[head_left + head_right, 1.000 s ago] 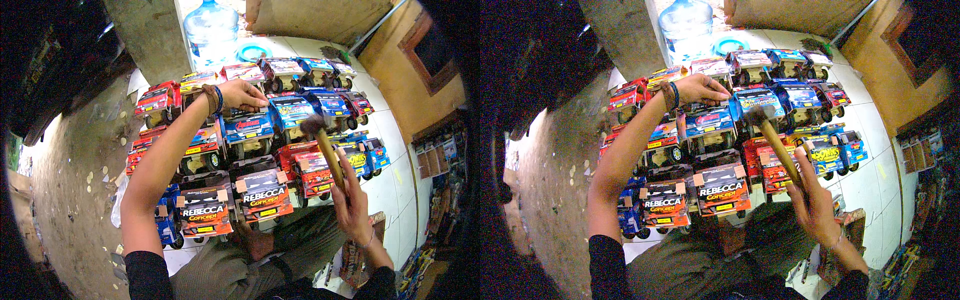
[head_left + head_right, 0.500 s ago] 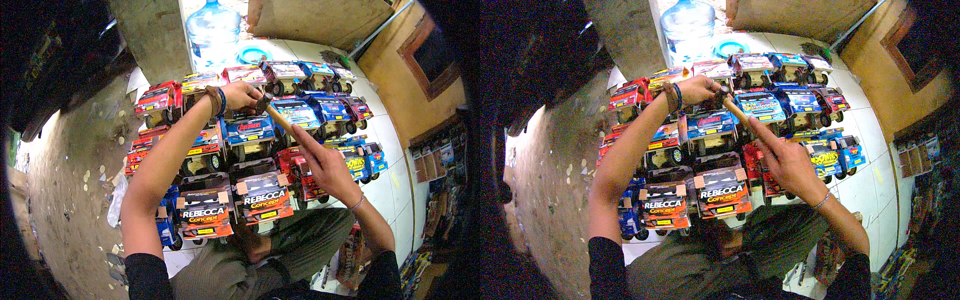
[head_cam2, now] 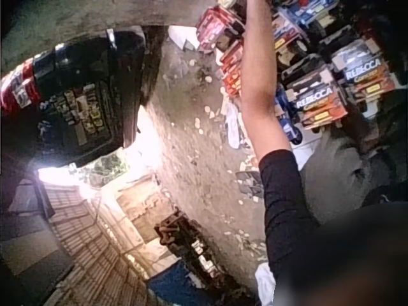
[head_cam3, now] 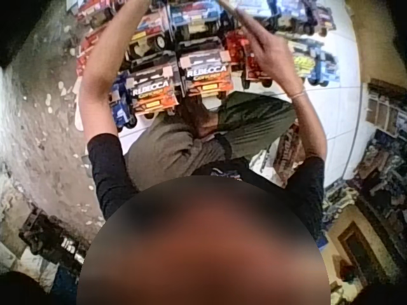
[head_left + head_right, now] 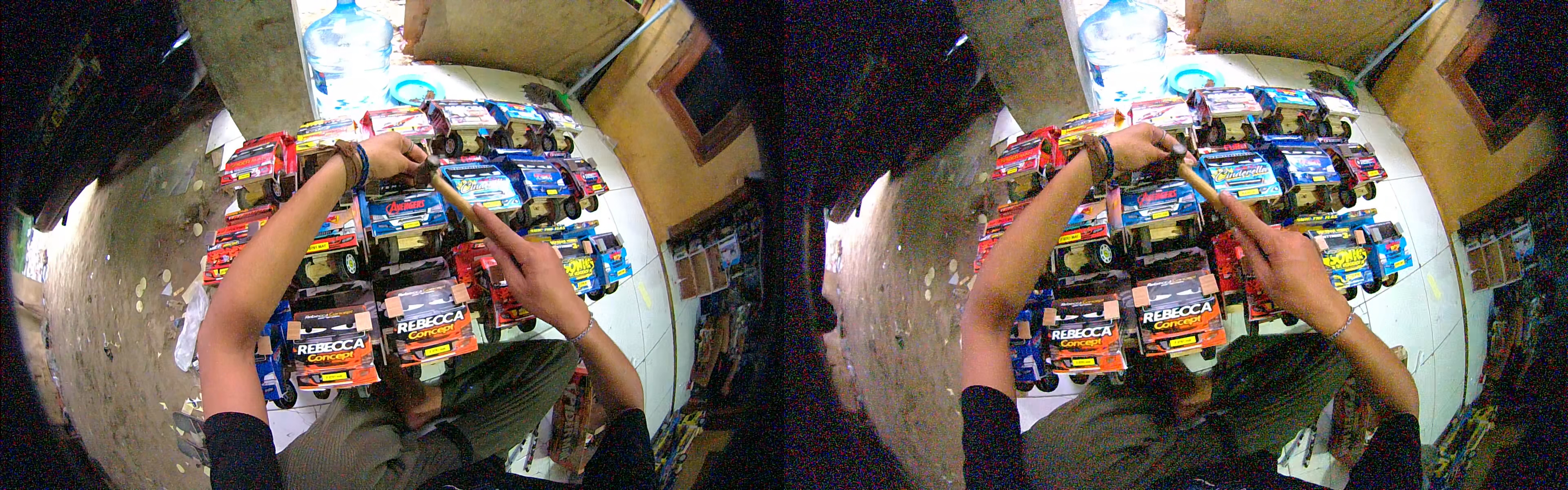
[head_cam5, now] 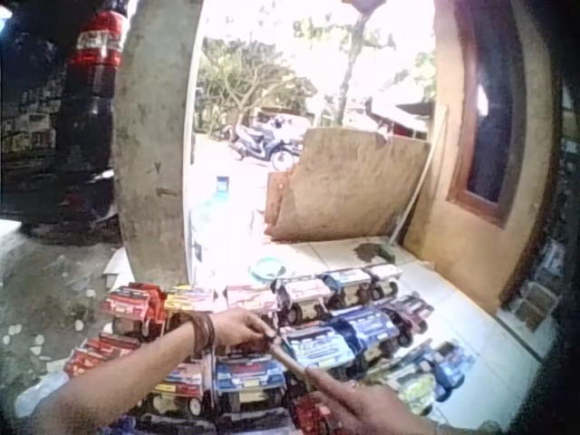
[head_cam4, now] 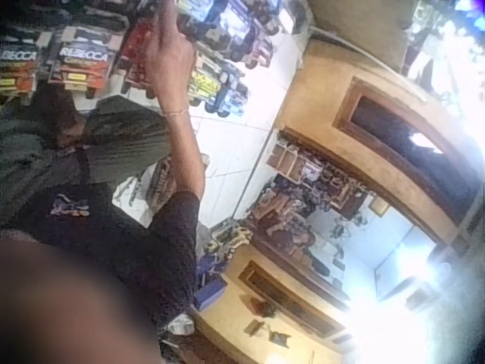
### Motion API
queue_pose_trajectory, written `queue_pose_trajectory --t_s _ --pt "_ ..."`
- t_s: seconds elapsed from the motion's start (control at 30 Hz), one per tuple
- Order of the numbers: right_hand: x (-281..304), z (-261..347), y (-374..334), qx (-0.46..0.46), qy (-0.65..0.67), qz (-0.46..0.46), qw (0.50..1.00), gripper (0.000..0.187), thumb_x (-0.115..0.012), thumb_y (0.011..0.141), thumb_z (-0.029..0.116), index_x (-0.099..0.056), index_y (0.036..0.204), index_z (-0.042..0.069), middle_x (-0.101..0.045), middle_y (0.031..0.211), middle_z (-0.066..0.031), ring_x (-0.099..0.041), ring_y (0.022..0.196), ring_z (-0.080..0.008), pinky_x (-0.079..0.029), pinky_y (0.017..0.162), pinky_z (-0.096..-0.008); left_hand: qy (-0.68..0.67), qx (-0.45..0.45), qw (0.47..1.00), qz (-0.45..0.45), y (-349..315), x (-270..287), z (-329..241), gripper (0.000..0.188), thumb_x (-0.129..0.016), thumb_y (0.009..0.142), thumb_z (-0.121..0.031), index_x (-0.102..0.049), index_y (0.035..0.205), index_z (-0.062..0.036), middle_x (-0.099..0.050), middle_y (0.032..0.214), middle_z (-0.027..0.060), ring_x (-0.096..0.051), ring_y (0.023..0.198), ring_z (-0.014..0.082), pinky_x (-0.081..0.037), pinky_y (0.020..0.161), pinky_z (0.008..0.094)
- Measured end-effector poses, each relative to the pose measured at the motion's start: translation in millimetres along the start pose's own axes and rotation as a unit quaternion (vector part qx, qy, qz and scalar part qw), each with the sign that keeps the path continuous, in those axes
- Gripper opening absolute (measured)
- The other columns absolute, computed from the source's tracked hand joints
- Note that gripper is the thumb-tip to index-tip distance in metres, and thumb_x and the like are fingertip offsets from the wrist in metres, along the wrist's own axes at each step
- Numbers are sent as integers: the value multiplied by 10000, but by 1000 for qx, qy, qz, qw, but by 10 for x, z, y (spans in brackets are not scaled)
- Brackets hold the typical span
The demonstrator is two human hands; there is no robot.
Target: The person sits on the floor and assembles wooden toy trucks from flat-pack kits. They use a hammer to drive nails into the wooden bodies and attach wheels, then place the completed trucks into a cardboard box.
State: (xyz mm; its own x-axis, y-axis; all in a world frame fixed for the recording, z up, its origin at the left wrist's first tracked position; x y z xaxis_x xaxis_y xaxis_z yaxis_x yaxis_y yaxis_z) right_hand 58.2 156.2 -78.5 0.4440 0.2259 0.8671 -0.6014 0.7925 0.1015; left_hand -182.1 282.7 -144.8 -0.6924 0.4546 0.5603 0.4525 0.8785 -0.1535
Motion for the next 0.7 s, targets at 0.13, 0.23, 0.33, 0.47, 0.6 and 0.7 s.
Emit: queue_pose_trajectory --t_s 0.13,0.23,0.33,0.47,0.6,0.7 --pt "-2 -17 2 -45 2 7 999 522 -537 983 116 -418 1483 210 -666 839 -206 -615 590 -291 -474 577 -375 -53 37 998 -3 -63 -6 1 240 -647 885 -116 -744 1104 -115 -725 894 7 -622 796 95 -503 785 262" --pt "15 -1 12 -35 7 -6 999 527 -532 986 112 -407 1488 214 -675 864 -208 -622 597 -291 -482 590 -379 -100 60 993 9 -75 -23 -13 226 -661 891 -139 -748 1099 -118 -725 892 3 -619 791 94 -501 779 261" --pt "-21 -21 29 -43 -50 53 996 538 -526 989 104 -389 1497 215 -685 967 -222 -643 623 -298 -499 621 -370 15 46 999 -11 -55 12 -57 222 -696 886 -176 -751 1097 -132 -725 885 -2 -615 777 90 -501 761 265" --pt "46 -14 32 -46 5 -18 999 545 -522 989 93 -382 1501 217 -683 984 -229 -657 663 -314 -506 643 -362 -18 92 996 -4 -60 -11 17 284 -757 859 -249 -748 1074 -64 -716 861 -20 -613 709 82 -497 726 243" --pt "22 2 13 -25 3 -11 1000 530 -513 994 94 -394 1496 216 -678 919 -228 -642 675 -335 -494 626 -380 -153 50 987 19 -36 -42 48 315 -764 869 -288 -741 1076 -51 -721 879 -1 -633 734 73 -522 715 235" --pt "-23 -36 15 -25 -61 23 998 517 -523 993 112 -413 1487 216 -669 861 -222 -630 647 -322 -486 613 -405 -24 49 998 -4 0 -7 44 290 -754 880 -253 -737 1079 -43 -722 883 11 -634 738 73 -533 714 234"
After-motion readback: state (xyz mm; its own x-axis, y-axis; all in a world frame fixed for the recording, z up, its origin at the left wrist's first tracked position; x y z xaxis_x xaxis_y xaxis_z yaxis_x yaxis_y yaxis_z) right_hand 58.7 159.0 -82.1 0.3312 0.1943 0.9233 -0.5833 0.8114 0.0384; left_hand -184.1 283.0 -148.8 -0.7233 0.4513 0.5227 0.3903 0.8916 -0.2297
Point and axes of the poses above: each hand's wrist, its own y-axis towards the middle knuckle, its own x-axis out of the back of the hand, z = x × y, the point moved 5 cm from there along y, towards the middle knuckle
